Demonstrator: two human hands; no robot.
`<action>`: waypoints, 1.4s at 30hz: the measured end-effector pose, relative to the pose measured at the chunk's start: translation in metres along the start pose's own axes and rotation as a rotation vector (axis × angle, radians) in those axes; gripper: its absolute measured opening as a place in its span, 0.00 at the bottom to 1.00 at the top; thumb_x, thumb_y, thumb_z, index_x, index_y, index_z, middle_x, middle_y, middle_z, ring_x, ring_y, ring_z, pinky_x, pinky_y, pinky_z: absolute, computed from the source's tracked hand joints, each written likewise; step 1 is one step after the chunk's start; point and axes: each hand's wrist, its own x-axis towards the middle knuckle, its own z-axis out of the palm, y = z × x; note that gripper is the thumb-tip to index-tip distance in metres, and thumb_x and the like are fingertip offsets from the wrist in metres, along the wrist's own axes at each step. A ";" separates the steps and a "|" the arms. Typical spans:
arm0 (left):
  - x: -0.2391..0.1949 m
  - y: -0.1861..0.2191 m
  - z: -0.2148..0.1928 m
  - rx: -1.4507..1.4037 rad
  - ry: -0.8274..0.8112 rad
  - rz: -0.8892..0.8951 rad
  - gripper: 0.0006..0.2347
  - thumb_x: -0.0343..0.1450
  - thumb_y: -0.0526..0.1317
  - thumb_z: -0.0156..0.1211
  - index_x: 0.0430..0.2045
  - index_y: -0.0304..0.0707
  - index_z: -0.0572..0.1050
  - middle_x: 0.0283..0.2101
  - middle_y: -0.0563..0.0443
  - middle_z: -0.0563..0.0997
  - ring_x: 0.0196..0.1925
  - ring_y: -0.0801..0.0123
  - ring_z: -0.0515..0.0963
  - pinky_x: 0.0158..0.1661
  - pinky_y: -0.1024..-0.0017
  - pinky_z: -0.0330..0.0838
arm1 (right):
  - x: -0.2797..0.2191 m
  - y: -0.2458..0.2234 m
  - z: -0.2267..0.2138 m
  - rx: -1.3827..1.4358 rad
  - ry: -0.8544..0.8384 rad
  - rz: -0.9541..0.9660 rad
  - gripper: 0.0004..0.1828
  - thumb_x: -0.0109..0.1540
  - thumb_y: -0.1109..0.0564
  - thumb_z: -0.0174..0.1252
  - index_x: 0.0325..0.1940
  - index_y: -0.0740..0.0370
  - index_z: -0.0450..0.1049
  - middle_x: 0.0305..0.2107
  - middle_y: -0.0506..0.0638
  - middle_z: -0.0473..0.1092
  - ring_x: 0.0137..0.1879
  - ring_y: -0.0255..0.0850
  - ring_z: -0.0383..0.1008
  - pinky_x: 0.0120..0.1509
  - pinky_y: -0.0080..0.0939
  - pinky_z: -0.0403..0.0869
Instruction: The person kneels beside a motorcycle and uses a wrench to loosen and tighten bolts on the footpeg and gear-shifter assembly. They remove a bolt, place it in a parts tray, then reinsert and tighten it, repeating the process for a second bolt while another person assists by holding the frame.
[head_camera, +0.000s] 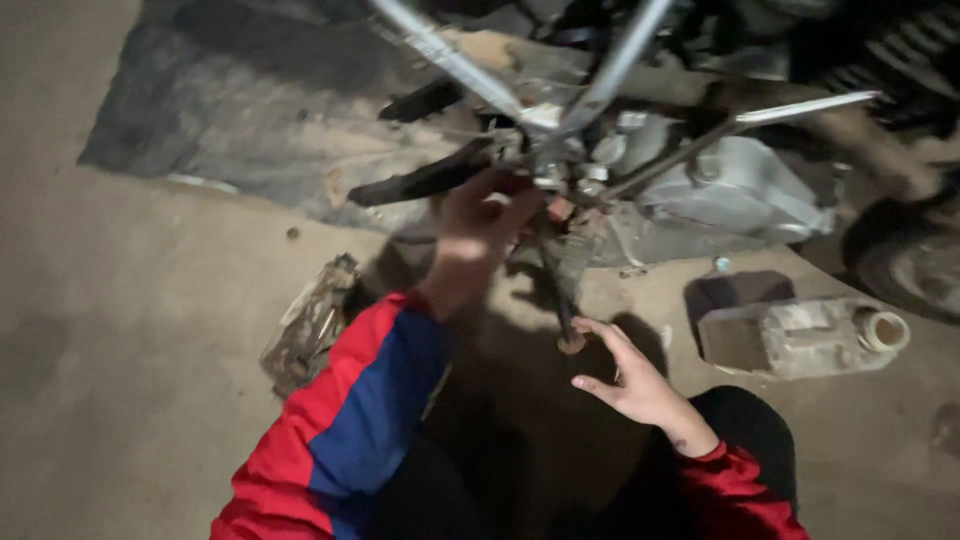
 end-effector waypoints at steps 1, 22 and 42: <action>-0.003 -0.002 -0.001 0.043 -0.084 0.034 0.10 0.72 0.39 0.65 0.44 0.34 0.80 0.38 0.53 0.84 0.32 0.76 0.81 0.31 0.74 0.77 | 0.004 -0.010 0.001 -0.131 -0.009 0.019 0.46 0.55 0.56 0.71 0.73 0.60 0.58 0.61 0.54 0.66 0.69 0.46 0.64 0.72 0.45 0.62; -0.036 -0.252 -0.184 0.643 0.096 -0.193 0.17 0.70 0.48 0.65 0.44 0.33 0.79 0.38 0.44 0.85 0.40 0.63 0.85 0.42 0.65 0.78 | -0.023 -0.005 0.059 -0.333 -0.614 0.114 0.40 0.58 0.50 0.68 0.73 0.51 0.63 0.61 0.53 0.69 0.67 0.50 0.69 0.66 0.49 0.71; -0.138 -0.259 -0.248 0.651 0.101 -0.384 0.26 0.66 0.51 0.65 0.56 0.36 0.73 0.44 0.40 0.85 0.46 0.56 0.85 0.48 0.61 0.77 | -0.030 0.013 0.060 -0.284 -0.833 0.492 0.42 0.60 0.49 0.65 0.77 0.42 0.58 0.60 0.50 0.70 0.55 0.43 0.76 0.59 0.44 0.80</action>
